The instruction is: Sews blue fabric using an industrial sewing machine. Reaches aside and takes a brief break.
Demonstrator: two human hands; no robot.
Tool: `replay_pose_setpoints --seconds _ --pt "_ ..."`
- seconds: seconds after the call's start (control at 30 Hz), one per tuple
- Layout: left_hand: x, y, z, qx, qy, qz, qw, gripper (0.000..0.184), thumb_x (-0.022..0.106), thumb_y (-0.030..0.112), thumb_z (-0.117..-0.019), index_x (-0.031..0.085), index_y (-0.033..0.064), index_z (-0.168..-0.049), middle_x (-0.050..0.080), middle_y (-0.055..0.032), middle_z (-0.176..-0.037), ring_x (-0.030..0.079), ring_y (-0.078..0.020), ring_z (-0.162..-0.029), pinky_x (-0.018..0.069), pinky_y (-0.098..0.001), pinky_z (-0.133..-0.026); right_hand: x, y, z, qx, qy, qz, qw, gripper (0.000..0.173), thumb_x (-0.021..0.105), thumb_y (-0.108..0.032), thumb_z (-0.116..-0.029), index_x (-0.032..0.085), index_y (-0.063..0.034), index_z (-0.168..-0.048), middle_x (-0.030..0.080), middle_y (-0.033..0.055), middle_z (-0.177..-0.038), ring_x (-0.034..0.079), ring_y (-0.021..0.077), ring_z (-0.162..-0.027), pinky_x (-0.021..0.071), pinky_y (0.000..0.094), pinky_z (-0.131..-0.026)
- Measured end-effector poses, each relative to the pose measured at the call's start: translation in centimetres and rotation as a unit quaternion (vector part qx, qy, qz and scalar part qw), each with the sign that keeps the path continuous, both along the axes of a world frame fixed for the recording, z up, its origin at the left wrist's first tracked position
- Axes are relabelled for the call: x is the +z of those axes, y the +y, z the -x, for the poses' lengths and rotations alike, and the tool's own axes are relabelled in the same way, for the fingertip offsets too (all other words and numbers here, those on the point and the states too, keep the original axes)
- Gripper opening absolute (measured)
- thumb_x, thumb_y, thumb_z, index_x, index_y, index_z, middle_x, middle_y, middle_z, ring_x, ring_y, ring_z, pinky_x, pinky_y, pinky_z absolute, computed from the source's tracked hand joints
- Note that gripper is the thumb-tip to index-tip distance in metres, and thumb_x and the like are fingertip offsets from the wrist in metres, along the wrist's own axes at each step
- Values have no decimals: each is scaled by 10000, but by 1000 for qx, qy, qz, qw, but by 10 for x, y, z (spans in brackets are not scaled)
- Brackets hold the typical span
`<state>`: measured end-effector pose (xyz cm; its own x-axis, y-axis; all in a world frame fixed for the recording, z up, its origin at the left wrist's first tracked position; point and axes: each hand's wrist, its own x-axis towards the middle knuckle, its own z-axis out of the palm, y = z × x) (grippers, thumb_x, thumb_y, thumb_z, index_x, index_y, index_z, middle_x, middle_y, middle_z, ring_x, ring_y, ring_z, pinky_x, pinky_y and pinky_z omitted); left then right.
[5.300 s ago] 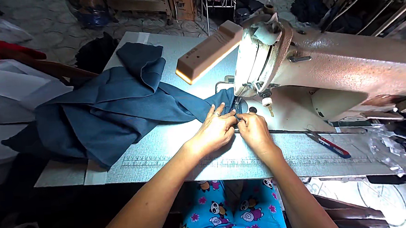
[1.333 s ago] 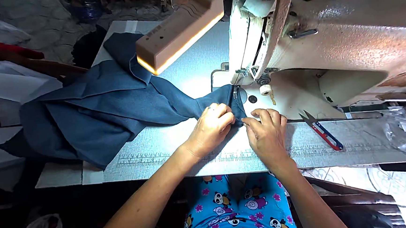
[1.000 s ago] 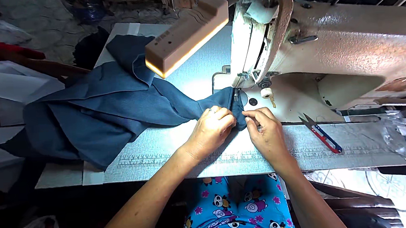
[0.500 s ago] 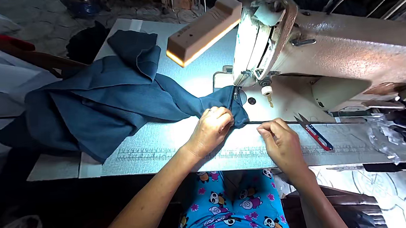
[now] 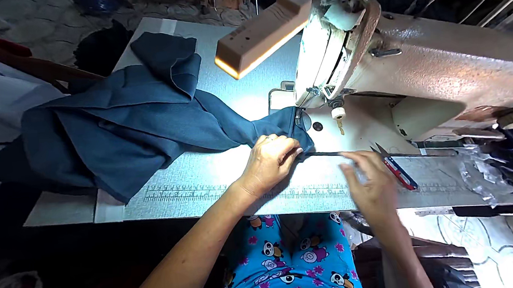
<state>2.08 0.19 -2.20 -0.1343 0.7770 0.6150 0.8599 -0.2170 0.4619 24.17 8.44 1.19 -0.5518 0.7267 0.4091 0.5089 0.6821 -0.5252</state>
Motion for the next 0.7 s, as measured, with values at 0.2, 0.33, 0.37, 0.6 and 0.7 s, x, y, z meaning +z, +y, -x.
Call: replay_pose_setpoints --seconds 0.2,0.33,0.37,0.6,0.7 --pt "-3 1 -1 35 -41 -3 999 171 579 137 -1011 713 33 -990 709 -80 -836 666 -206 -763 516 -382 -770 -11 30 -50 -158 -160 -33 974 292 613 -51 -992 685 93 -1236 662 355 -1082 625 567 -1042 472 681 -881" --pt "-3 1 -1 42 -59 -11 997 167 581 132 -1010 714 32 -991 715 -76 -852 675 -197 -775 525 -379 -772 -22 43 -58 -145 -135 -81 977 284 578 -76 -993 721 49 -1204 648 348 -1058 611 568 -998 442 697 -829" --pt "-4 1 -2 45 -63 -13 997 168 584 132 -1009 718 32 -992 719 -76 -856 678 -197 -778 529 -379 -778 -20 45 -61 -148 -134 -70 977 311 605 -108 -988 707 41 -1242 635 360 -1116 591 586 -1037 417 723 -841" --pt "-4 0 -2 53 -64 -12 996 171 584 145 -1013 716 39 -989 715 -71 -842 677 -192 -772 522 -376 -771 -25 58 -63 -182 -166 -95 964 256 478 40 -1005 715 74 -1094 667 339 -1074 631 558 -1033 449 690 -847" --pt "-4 0 -3 57 -62 -15 996 167 590 142 -1006 722 41 -984 715 -68 -829 675 -193 -764 520 -374 -763 -23 62 -60 -175 -168 -79 967 243 482 23 -1018 704 79 -1100 664 340 -1094 632 561 -1047 473 680 -841"
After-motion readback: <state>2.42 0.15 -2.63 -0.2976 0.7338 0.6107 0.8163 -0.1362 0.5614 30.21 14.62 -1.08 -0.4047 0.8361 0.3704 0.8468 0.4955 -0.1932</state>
